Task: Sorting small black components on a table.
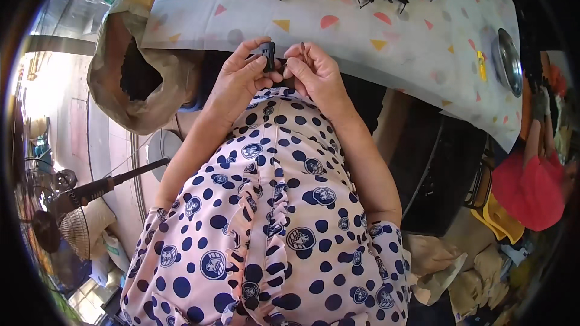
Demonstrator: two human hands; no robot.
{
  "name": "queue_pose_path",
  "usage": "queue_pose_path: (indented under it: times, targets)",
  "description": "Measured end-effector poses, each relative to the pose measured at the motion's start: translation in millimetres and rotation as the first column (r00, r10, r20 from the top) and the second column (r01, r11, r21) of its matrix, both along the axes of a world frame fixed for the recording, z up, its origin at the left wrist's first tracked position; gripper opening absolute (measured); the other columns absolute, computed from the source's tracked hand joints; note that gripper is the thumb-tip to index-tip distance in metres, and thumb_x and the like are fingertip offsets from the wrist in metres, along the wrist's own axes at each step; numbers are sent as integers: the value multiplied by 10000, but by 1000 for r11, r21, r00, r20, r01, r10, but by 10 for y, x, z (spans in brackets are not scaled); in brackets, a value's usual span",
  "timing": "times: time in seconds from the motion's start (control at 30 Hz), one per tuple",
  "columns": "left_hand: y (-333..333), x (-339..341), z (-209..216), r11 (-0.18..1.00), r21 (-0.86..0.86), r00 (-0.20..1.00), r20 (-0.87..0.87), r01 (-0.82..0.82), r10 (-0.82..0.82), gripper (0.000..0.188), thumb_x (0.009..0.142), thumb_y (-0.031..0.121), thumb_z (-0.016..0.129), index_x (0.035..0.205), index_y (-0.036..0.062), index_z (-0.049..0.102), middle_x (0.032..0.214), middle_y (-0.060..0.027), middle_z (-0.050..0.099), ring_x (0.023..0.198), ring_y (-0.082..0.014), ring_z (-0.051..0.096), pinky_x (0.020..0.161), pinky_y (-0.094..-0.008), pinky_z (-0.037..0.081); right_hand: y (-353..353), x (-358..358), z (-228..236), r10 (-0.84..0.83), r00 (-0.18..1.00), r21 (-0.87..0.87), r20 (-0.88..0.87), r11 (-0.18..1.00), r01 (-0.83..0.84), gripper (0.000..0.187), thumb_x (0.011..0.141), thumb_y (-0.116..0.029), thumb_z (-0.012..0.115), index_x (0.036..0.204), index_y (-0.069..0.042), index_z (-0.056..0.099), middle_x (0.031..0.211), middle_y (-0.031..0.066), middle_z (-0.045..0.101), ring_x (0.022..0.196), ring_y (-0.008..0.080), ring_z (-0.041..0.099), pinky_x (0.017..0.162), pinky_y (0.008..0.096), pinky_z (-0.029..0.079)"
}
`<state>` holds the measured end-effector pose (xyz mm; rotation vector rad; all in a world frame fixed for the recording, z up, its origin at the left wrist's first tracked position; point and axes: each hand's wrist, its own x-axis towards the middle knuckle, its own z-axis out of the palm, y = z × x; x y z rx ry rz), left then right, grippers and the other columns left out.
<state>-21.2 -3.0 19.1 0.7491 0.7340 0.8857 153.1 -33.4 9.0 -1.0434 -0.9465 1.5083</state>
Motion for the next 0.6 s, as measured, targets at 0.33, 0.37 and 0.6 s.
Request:
queue_pose_path:
  times: [0.33, 0.37, 0.6]
  targets:
    - [-31, 60, 44, 965, 133, 953, -239, 225, -189, 363, 906, 3, 536, 1265, 45, 500, 950, -61, 635, 692, -87, 615, 589, -178, 488, 62, 31, 10, 113, 973, -62, -203, 990, -128, 171, 893, -222, 649, 965, -80, 588, 661, -77, 481, 469, 3, 334, 414, 161, 227]
    - [-47, 64, 41, 966, 136, 954, -237, 222, -185, 363, 906, 3, 536, 1265, 45, 500, 950, -61, 635, 692, -87, 615, 589, -178, 488, 54, 22, -1, 117, 973, -60, -201, 989, -132, 171, 893, -222, 649, 965, -80, 588, 661, -77, 481, 469, 3, 334, 414, 161, 227]
    - [-111, 126, -36, 868, 398, 818, -574, 296, -16, 381, 853, -61, 532, 1217, 38, 482, 850, -30, 613, 686, -74, 597, 589, -203, 487, 28, 23, -102, 86, 991, -128, -107, 987, -99, 149, 891, -198, 655, 861, -92, 554, 659, -92, 452, 485, -2, 314, 423, 166, 215]
